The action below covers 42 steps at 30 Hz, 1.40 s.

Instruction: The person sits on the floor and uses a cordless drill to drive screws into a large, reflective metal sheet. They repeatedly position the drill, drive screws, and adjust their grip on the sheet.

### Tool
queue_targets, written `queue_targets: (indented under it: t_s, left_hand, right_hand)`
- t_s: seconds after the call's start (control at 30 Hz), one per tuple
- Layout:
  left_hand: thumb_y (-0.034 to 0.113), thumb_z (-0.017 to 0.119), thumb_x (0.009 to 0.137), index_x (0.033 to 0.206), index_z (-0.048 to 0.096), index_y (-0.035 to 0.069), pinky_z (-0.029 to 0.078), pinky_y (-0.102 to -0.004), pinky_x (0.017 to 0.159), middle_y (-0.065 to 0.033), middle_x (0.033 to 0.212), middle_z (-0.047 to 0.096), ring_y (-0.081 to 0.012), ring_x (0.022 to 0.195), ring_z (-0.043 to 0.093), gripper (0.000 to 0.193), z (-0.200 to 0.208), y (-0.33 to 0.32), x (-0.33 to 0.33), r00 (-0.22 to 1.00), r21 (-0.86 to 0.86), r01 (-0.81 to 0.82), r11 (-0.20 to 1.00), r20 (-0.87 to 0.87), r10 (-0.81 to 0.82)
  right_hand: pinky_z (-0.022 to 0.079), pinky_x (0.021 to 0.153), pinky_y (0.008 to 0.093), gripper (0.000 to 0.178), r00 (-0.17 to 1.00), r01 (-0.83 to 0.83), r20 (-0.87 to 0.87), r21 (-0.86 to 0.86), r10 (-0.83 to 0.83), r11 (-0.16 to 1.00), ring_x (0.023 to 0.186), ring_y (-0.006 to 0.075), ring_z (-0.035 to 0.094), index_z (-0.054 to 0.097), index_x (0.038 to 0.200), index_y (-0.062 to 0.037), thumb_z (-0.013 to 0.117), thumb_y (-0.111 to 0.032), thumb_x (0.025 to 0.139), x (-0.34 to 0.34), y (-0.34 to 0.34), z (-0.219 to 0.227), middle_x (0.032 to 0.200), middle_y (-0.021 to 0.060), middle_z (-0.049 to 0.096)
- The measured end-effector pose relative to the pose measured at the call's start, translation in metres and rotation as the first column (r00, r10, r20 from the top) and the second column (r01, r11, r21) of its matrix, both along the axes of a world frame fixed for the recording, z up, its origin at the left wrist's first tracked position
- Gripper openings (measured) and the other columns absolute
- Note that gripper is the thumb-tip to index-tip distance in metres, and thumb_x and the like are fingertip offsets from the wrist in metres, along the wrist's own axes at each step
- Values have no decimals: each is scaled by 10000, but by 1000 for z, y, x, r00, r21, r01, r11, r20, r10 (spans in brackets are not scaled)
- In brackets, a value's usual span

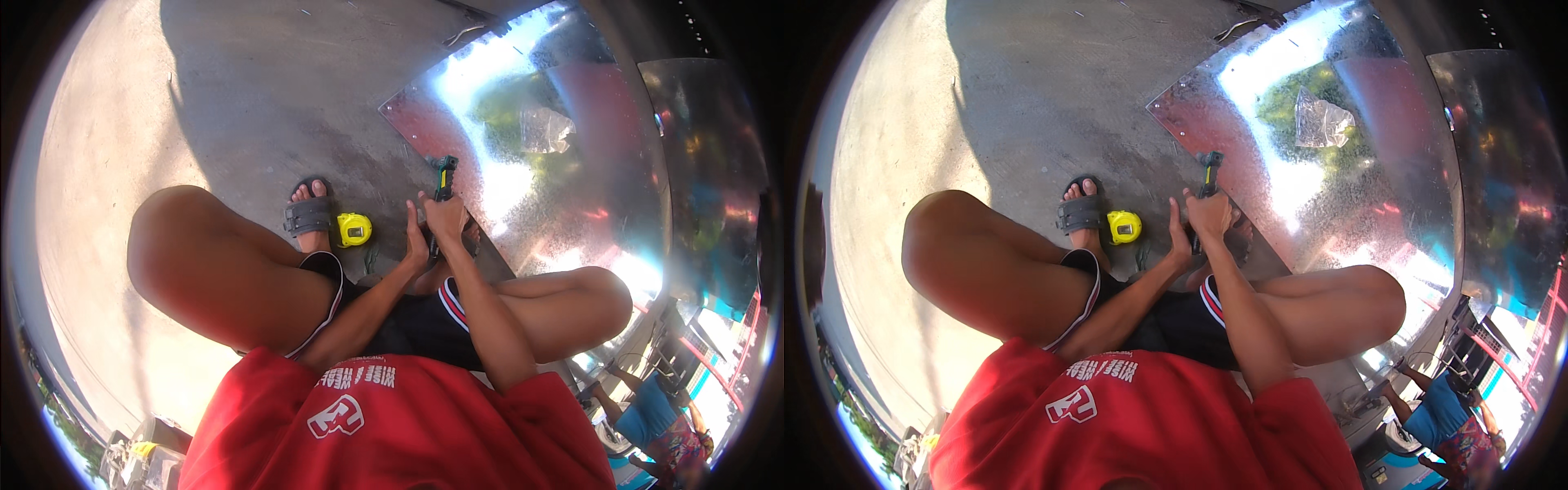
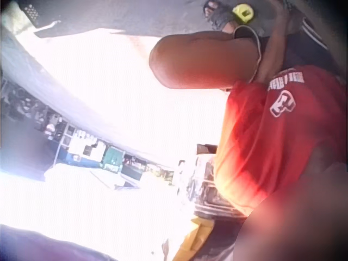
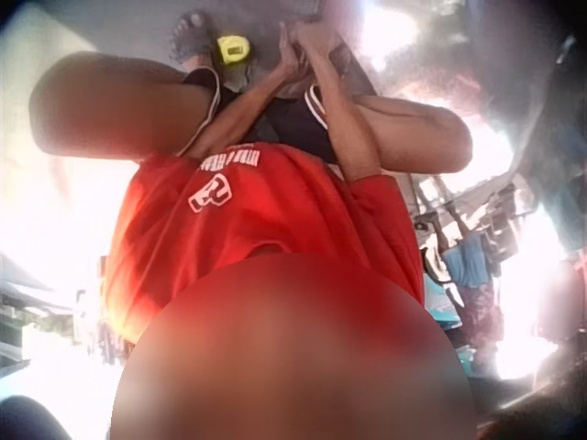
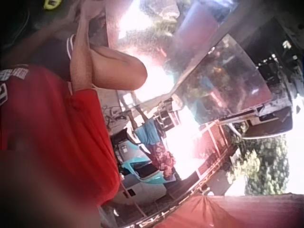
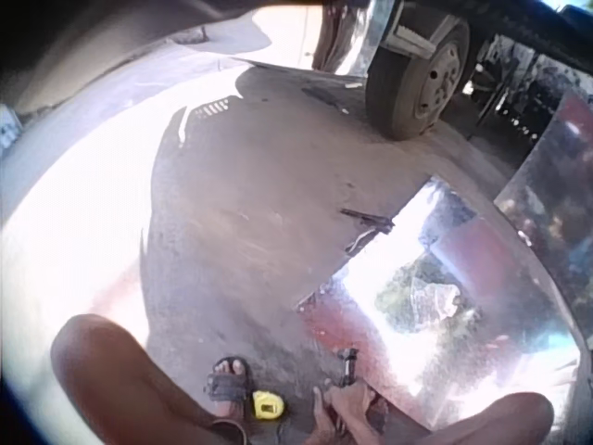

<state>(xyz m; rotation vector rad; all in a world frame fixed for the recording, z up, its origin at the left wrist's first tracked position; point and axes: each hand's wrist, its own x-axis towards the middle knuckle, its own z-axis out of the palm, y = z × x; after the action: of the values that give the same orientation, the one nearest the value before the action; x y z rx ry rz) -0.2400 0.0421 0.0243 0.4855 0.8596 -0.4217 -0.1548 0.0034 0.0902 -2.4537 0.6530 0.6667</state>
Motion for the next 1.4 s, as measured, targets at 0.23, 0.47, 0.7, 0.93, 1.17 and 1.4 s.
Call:
queue_targets:
  t_s: [0.23, 0.47, 0.7, 0.93, 1.17, 1.4]
  left_hand:
    - [922, 256, 812, 1321, 529, -90, 503, -384, 961, -209, 1206, 631, -281, 1088, 642, 1165, 19, 10, 0, 998, -168, -28, 985, 56, 38]
    - [921, 292, 805, 1375, 513, -44, 463, -355, 1013, -159, 1307, 610, -271, 1188, 601, 1142, 42, 21, 9, 997, -159, -77, 984, -22, 75]
    - [774, 273, 943, 1384, 497, -36, 411, -343, 1055, -157, 1326, 576, -230, 1224, 558, 950, 21, 9, 1, 1000, 6, -12, 1000, 6, 12]
    - [945, 213, 789, 869, 701, 60, 334, -247, 399, -11, 617, 585, -119, 447, 465, 1014, 18, -5, 9, 981, 22, 87, 996, -177, -82]
    - [874, 205, 869, 1107, 597, 25, 458, -315, 744, -77, 940, 594, -188, 831, 560, 965, -11, -11, 4, 993, 40, 111, 993, -38, -110]
    - [837, 209, 903, 1449, 421, -5, 454, -377, 1032, -155, 1340, 563, -248, 1204, 576, 1026, -5, -16, 5, 990, 126, -108, 986, 101, 96]
  right_hand:
    - [500, 646, 406, 465, 997, 59, -60, 132, -51, 989, 659, 252, 660, 624, 685, 17, 843, -393, 718, 10, 0, 10, 684, 131, 660]
    - [524, 747, 484, 421, 1000, 5, 19, 22, -6, 1000, 810, 423, 707, 684, 745, 70, 811, -331, 739, -9, 9, 3, 821, 285, 700]
    - [512, 736, 481, 382, 951, -43, 305, -34, 51, 998, 768, 410, 697, 659, 896, 41, 797, -278, 735, -27, 4, -21, 763, 229, 691]
    - [464, 516, 359, 465, 975, 178, -200, 424, -100, 888, 567, 221, 635, 640, 830, 3, 798, -429, 760, 25, -34, 6, 684, 91, 625]
    - [510, 644, 411, 468, 985, 74, -174, 319, -19, 945, 665, 276, 653, 626, 948, 14, 818, -360, 743, 13, -36, -7, 764, 139, 666]
    - [506, 845, 498, 487, 998, -34, 60, 17, 33, 999, 945, 419, 687, 661, 976, 11, 827, -366, 716, -1, 5, 4, 972, 230, 710]
